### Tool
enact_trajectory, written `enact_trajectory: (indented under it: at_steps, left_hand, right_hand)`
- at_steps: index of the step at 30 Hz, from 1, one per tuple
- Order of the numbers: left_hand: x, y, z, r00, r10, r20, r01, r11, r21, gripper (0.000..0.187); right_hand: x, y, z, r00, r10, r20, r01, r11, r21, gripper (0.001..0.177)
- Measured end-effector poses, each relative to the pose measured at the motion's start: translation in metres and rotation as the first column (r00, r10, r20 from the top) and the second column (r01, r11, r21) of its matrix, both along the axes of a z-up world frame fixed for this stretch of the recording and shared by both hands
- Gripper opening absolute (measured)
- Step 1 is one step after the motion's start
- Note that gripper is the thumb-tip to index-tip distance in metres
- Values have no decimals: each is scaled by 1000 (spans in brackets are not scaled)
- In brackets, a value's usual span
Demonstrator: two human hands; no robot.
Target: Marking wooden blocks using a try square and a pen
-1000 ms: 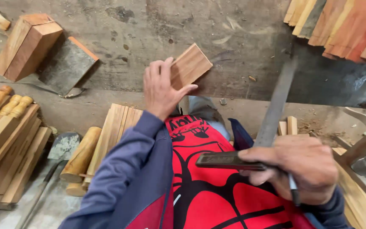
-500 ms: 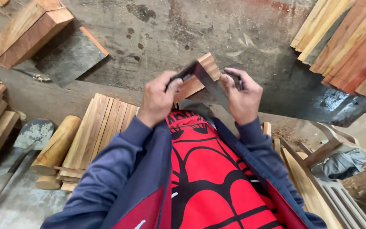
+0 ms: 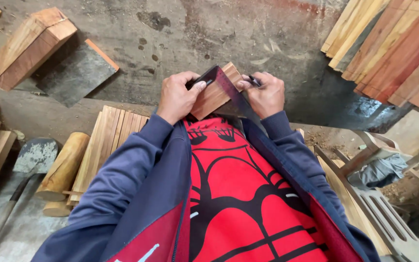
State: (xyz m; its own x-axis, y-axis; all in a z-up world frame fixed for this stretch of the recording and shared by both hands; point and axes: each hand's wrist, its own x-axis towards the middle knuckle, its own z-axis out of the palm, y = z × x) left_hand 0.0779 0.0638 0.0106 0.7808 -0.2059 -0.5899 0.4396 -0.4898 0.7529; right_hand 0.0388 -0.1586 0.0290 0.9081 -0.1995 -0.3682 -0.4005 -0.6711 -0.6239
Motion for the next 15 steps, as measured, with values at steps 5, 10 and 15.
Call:
enact_trajectory:
  at_steps: [5,10,15]
  left_hand:
    - [5,-1,-1,998,16,-62,-17,1000,-26,12]
    - [9,0,-1,998,15,-64,-18,999,-43,13]
    - [12,-1,1,996,2,-93,-6,999,-43,14]
  right_hand:
    - [10,-3,3,992,-4,-128,3,1000,-4,12]
    - [13,-3,5,985,7,-174,-4,1000,19,14]
    - [10,-6,2,985,6,-172,1,999,43,14]
